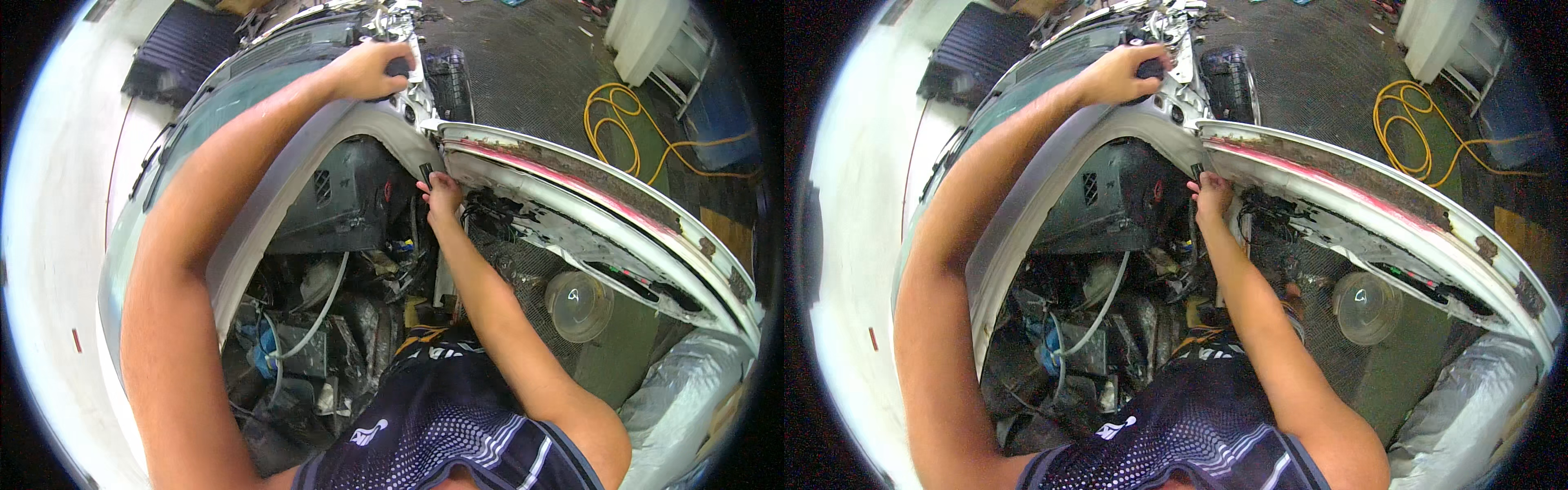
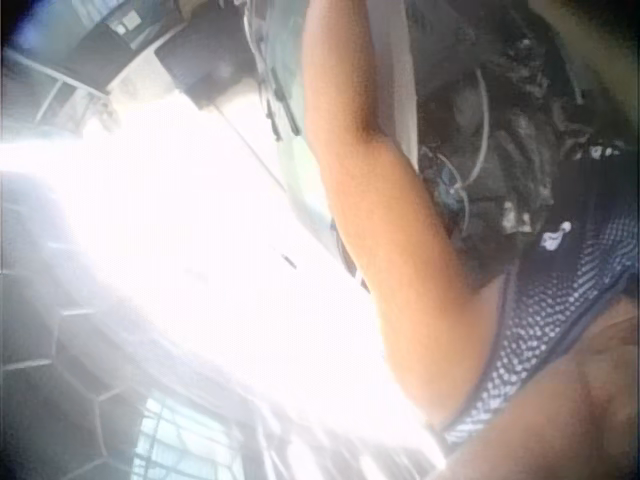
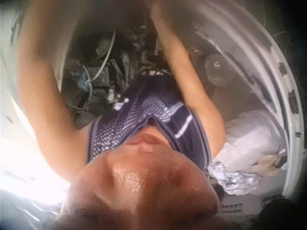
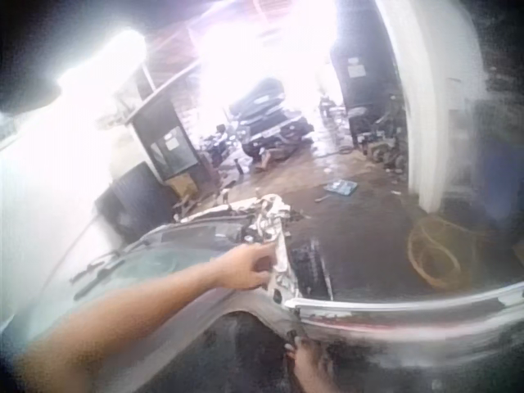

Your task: The person works under the open hood of a white car, using a small tool to scrape and adjust components along the hood's edge and windshield frame. They repeatedly reach into the engine bay area, manipulating parts and wires while standing in a workshop.

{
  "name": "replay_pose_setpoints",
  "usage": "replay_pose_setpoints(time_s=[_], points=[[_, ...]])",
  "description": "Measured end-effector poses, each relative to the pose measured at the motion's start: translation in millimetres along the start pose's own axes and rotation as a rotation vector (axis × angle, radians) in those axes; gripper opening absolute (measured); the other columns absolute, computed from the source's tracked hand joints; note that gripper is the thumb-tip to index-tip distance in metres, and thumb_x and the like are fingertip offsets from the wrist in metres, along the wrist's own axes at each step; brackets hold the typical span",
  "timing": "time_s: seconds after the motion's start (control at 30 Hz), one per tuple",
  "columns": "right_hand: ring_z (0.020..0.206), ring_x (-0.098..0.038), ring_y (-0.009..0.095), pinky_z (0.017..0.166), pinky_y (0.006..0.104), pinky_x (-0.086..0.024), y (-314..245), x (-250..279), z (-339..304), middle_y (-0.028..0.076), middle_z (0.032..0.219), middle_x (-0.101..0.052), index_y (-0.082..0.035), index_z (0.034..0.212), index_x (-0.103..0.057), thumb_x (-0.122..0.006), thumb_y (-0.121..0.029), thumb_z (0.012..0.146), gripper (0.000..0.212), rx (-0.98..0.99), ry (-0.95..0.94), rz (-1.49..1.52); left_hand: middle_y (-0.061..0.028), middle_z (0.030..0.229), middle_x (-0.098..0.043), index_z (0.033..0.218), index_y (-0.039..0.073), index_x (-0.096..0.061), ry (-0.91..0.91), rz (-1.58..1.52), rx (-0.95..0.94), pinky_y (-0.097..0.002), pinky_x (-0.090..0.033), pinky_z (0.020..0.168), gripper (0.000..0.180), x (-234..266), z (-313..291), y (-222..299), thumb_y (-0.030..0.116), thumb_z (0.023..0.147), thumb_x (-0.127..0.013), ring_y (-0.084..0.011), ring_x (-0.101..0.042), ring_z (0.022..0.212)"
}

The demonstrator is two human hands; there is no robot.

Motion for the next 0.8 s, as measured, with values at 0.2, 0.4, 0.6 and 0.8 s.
replay_pose_setpoints(time_s=[0.2,0.4,0.6,0.8], points=[[0.077,-0.071,0.019,0.052,0.0239,-0.048,10,-26,-6,0.002,0.103,-0.063,-0.013,0.123,-0.05,-0.069,-0.022,0.096,0.035,-0.074,0.104,0.352,-0.0147,0.1,-0.07,0.115,0.008,-0.065,0.029,-0.028,-0.011,-0.0355,-0.052,0.088,0.035,-14,-6,-10,0.018,0.081,-0.067,-0.0247,-0.068,0.092],[0.089,-0.067,0.015,0.07,0.0293,-0.053,-10,-60,-5,0.001,0.103,-0.063,-0.014,0.123,-0.052,-0.07,-0.024,0.095,0.034,-0.004,0.104,0.436,-0.0151,0.086,-0.071,0.111,0.013,-0.068,0.103,-0.158,0.05,-0.038,-0.055,0.078,0.036,-15,-6,-27,0.029,0.08,-0.072,-0.0267,-0.071,0.082],[0.086,-0.065,0.013,0.066,0.0246,-0.048,-11,-71,20,-0.004,0.097,-0.065,-0.018,0.106,-0.059,-0.076,-0.027,0.091,0.024,-0.112,0.152,0.519,-0.0124,0.099,-0.071,0.114,0.009,-0.068,0.019,-0.189,0.157,-0.0333,-0.05,0.091,0.036,-13,-1,-21,0.025,0.082,-0.07,-0.0196,-0.066,0.095],[0.075,-0.062,0.008,0.049,0.0189,-0.037,-11,-76,32,-0.007,0.092,-0.066,-0.02,0.11,-0.06,-0.074,-0.037,0.092,0.029,-0.208,0.03,0.542,-0.0111,0.092,-0.071,0.112,0.01,-0.069,0.033,-0.21,0.171,-0.0327,-0.052,0.084,0.035,-14,0,-23,0.028,0.081,-0.072,-0.0185,-0.067,0.085]])
Point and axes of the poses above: each hand's wrist, its own z-axis towards the middle knuckle, its own x-axis out of the back of the hand, y = z × x, the point moved 5 cm from there along z, towards the middle knuckle
